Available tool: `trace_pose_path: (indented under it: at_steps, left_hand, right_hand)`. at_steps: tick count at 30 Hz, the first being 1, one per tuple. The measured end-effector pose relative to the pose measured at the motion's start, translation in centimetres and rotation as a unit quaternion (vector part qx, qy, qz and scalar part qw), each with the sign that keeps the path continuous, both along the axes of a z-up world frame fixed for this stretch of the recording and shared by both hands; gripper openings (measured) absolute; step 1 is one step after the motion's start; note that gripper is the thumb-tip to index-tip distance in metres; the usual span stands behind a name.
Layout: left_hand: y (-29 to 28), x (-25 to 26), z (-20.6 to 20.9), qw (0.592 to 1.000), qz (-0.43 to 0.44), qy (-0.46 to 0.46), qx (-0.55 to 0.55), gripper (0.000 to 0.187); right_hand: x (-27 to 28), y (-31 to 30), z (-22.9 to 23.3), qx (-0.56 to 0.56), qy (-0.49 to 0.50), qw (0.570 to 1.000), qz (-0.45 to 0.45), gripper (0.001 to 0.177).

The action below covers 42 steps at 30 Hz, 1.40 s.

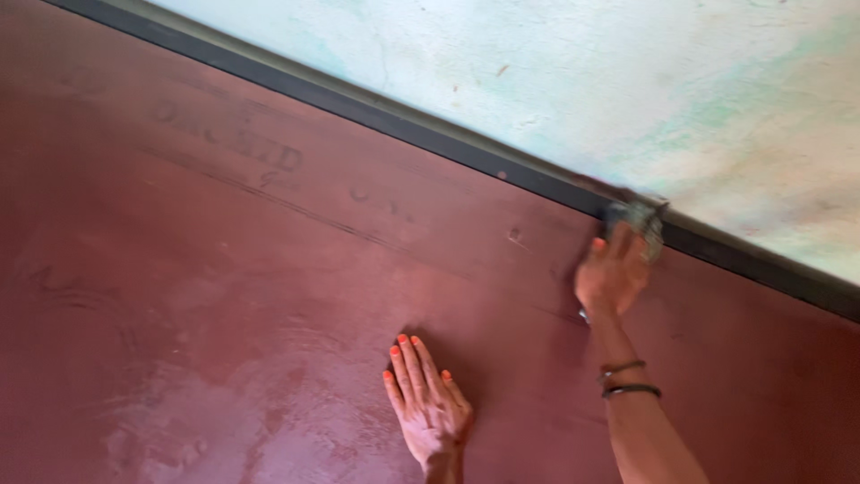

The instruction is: The person dips a cloth into a blue cup of water, wrings it out, and wipes a large brown tabletop. They continue wiping the surface in circular and linear motions, covering the entire area.

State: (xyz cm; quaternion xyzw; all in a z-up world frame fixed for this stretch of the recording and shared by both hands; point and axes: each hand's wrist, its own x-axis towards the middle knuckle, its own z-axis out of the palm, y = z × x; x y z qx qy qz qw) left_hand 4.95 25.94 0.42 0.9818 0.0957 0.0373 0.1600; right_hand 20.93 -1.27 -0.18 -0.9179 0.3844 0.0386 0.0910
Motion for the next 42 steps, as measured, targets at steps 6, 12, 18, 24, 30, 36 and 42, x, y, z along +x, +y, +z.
trace_pose_path:
  at_steps: [6,12,18,24,30,36,42]
  left_hand:
    - [0.1,0.2,-0.1,1.0,-0.004,0.003,-0.009,0.068]
    - [0.3,-0.1,-0.6,1.0,-0.003,0.006,-0.028,0.069]
    - [0.7,-0.7,-2.3,0.998,0.034,-0.027,0.037,0.073]
    - [1.0,-0.7,-1.5,0.995,0.05,-0.069,-0.059,0.077]
    - [0.6,-0.7,-1.4,0.996,0.052,-0.063,-0.041,0.067]
    - [0.5,-0.2,-0.8,0.999,0.041,-0.013,-0.028,0.074]
    - [0.5,-0.2,-1.2,0.998,0.043,-0.025,-0.038,0.07]
  right_hand:
    - [6.0,14.3,-0.3,-0.073,-0.113,0.94,0.312,0.058]
    - [4.0,23.9,1.6,0.022,-0.19,0.831,0.522,0.053]
    - [-2.7,25.8,1.5,0.158,-0.217,0.693,0.669,0.047]
    - [-7.7,18.4,1.3,0.043,-0.256,0.748,0.611,0.054]
    - [-8.4,5.0,1.4,-0.09,-0.194,0.9,0.379,0.045]
    - [-9.8,7.6,-0.9,-0.139,-0.272,0.891,0.337,0.048]
    - [-9.0,18.2,1.0,0.056,-0.235,0.795,0.556,0.054]
